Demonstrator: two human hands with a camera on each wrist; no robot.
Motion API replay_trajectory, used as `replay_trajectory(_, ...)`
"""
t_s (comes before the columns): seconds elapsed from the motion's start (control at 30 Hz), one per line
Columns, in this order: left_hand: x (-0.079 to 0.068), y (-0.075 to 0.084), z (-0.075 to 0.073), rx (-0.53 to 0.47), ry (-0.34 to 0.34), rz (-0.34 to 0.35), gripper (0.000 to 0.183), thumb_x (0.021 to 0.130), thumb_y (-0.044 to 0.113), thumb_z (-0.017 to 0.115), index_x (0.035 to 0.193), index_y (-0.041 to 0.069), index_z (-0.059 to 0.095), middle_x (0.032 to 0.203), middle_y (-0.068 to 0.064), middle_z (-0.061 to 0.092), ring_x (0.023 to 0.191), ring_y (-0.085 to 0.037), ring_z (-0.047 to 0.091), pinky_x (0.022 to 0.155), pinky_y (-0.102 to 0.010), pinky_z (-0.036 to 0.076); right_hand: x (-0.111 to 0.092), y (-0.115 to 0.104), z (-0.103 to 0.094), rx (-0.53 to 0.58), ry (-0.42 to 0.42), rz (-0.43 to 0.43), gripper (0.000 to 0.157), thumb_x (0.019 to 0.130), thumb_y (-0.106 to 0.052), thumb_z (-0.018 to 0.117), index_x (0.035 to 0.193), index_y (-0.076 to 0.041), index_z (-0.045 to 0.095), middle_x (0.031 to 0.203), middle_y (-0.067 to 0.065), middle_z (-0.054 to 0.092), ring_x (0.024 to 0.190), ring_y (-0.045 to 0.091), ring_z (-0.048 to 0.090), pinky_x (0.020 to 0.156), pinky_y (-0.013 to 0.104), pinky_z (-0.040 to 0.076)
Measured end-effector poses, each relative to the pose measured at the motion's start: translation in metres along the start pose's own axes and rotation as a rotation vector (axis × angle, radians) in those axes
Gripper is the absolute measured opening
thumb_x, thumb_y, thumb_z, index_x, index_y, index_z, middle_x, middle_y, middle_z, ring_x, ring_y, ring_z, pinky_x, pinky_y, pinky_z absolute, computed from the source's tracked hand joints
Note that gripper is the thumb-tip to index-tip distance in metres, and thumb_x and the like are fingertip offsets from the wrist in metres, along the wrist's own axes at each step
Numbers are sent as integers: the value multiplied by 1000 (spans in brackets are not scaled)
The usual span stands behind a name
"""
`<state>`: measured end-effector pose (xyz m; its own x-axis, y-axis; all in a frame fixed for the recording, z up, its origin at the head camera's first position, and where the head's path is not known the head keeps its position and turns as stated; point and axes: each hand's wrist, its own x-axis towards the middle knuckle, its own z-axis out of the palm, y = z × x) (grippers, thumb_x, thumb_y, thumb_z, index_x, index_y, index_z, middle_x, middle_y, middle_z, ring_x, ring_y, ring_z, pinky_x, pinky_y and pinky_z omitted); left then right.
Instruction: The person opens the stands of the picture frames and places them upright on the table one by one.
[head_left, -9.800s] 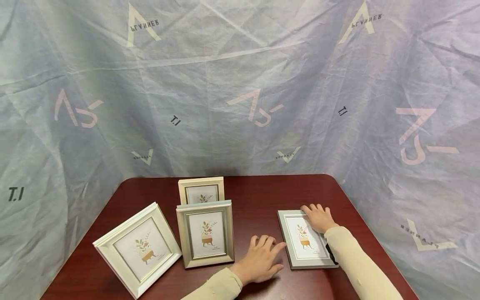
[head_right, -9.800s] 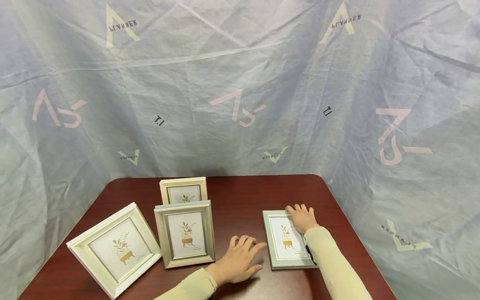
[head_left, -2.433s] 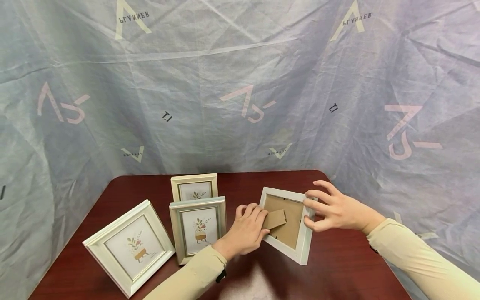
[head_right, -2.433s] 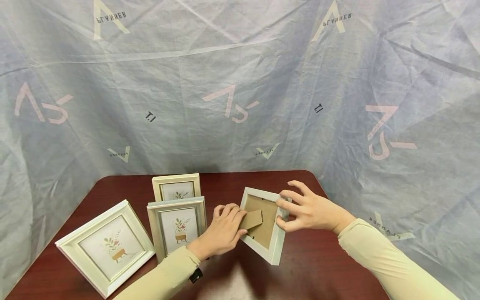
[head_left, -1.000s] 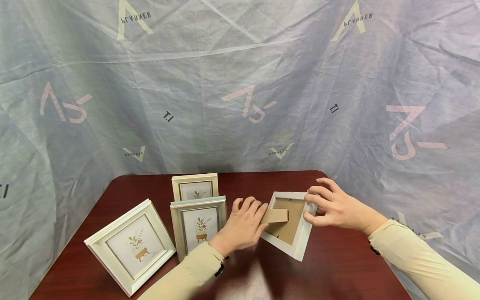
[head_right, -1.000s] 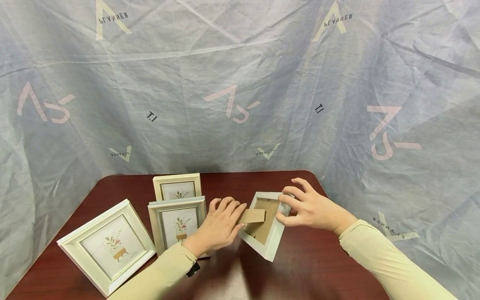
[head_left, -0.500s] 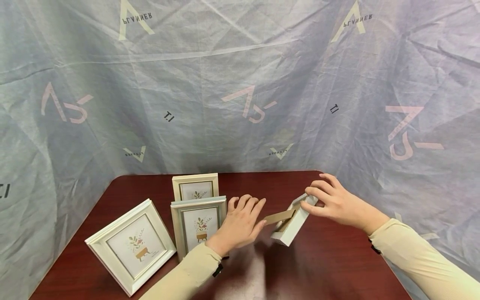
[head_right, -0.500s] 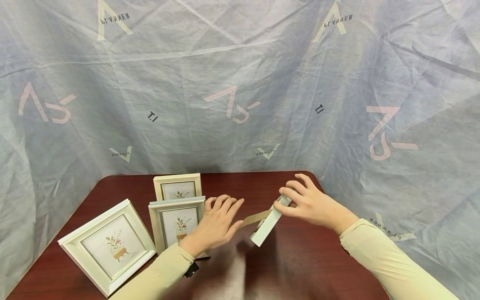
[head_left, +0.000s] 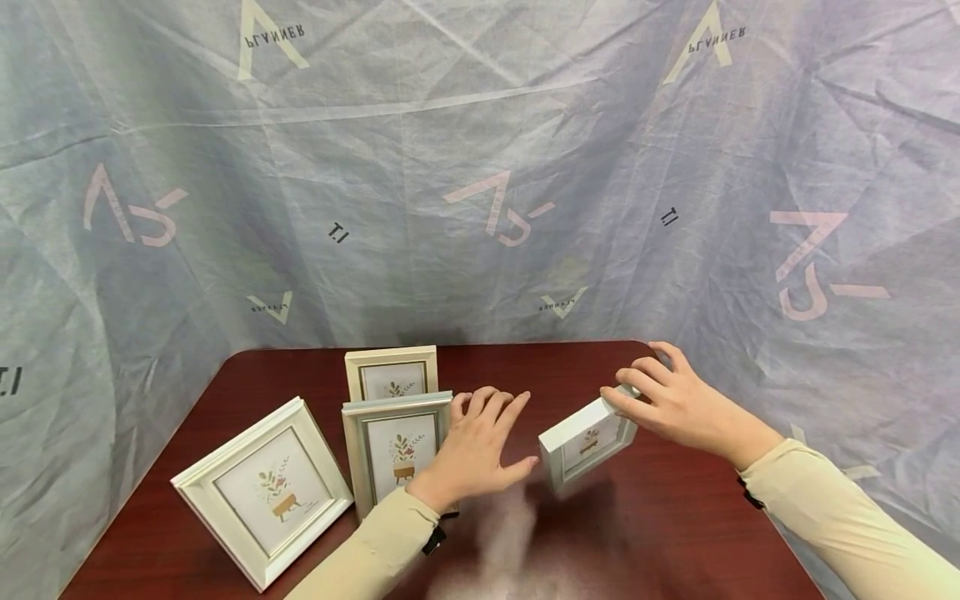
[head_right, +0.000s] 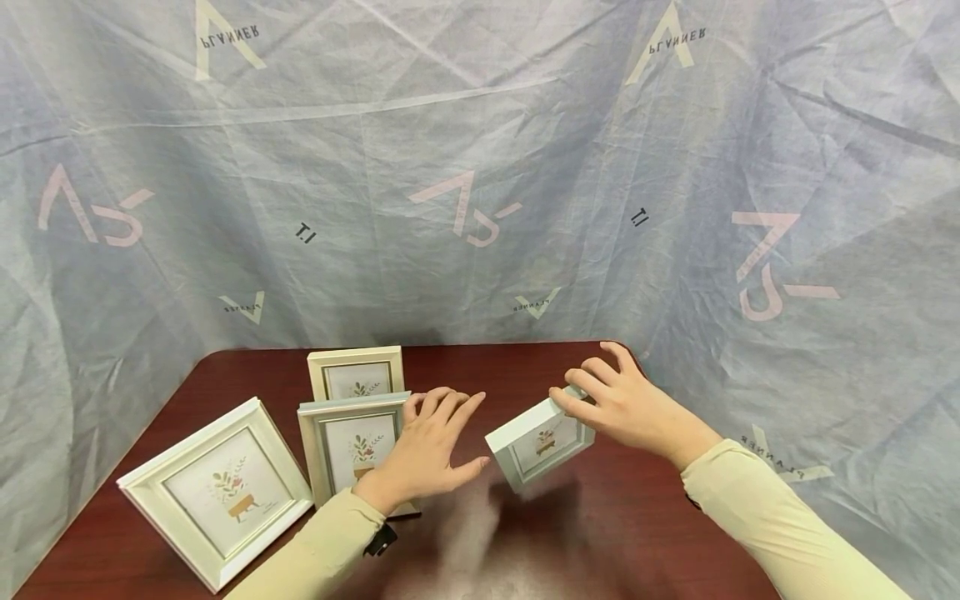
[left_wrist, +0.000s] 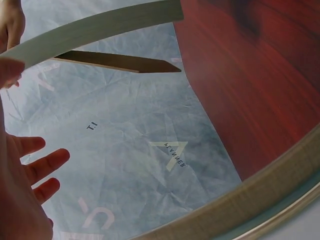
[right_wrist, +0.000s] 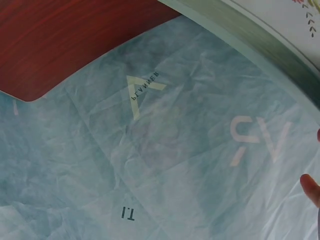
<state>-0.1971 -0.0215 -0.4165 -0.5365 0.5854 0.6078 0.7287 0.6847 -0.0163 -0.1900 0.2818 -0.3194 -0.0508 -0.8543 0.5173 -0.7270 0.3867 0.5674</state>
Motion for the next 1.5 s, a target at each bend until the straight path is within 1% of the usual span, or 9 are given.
replay_trajectory(0.1, 1, 0, -1, -19, 18, 15, 88, 73, 62, 69, 145, 14, 49, 120, -2, 54, 118, -24, 42, 92, -50, 29, 0, -1, -1, -22, -13, 17, 30, 106, -15, 37, 112, -7, 65, 96, 12, 59, 80, 30, 56, 79, 65, 42)
replay_trajectory(0.27, 0, 1, -2, -76, 24, 4, 91, 72, 64, 71, 145, 15, 48, 120, -2, 54, 118, -24, 42, 92, -49, 29, 0, -4, 0, -51, 7, 55, 30, 106, -21, 39, 110, -7, 65, 93, 11, 59, 77, 29, 53, 79, 65, 41)
replay_trajectory(0.57, -2, 6, -4, -264, 13, -98, 86, 75, 57, 74, 145, 14, 47, 120, -1, 54, 115, -21, 42, 92, -50, 27, 2, -9, 2, -77, 14, 139, 30, 105, -24, 44, 111, -5, 66, 92, 11, 62, 75, 30, 53, 75, 62, 41)
replay_trajectory(0.73, -3, 12, -4, -392, 7, -163, 81, 79, 50, 76, 144, 11, 47, 118, 0, 56, 113, -20, 43, 91, -48, 26, 2, -10, 4, -101, 11, 178, 31, 104, -25, 45, 112, -3, 66, 92, 11, 62, 75, 31, 54, 74, 61, 41)
replay_trajectory(0.87, -3, 17, -2, -453, 4, -188, 78, 80, 45, 77, 143, 9, 47, 118, 1, 58, 113, -17, 44, 91, -47, 26, 0, -11, 6, -136, 4, 204, 33, 104, -26, 43, 114, -3, 65, 91, 10, 61, 75, 31, 54, 74, 61, 41)
replay_trajectory(1.03, -3, 23, 2, -464, 15, -206, 79, 80, 42, 78, 142, 6, 47, 120, 0, 59, 113, -17, 45, 92, -46, 27, -1, -13, 10, -150, 16, 229, 35, 106, -28, 40, 113, -4, 65, 90, 10, 59, 75, 32, 53, 73, 64, 41)
replay_trajectory(1.17, -3, 25, 8, -442, 80, -200, 75, 81, 35, 80, 140, 2, 47, 114, -4, 62, 110, -20, 48, 91, -47, 28, -1, -15, 15, -134, 26, 249, 36, 106, -27, 40, 113, -3, 65, 90, 10, 59, 75, 33, 52, 73, 65, 39)
replay_trajectory(1.33, -4, 25, 15, -390, 174, -174, 70, 80, 23, 83, 135, -2, 49, 108, -8, 64, 105, -23, 49, 89, -49, 29, -2, -17, 18, -125, -6, 272, 36, 107, -28, 39, 115, -3, 64, 91, 9, 59, 77, 32, 52, 75, 64, 39)
replay_trajectory(1.5, -4, 23, 20, -355, 194, -179, 67, 80, 19, 83, 134, -4, 50, 106, -8, 63, 106, -25, 48, 88, -49, 27, 0, -18, 22, -115, -33, 295, 37, 107, -29, 38, 116, -4, 64, 93, 9, 60, 79, 31, 52, 76, 61, 39)
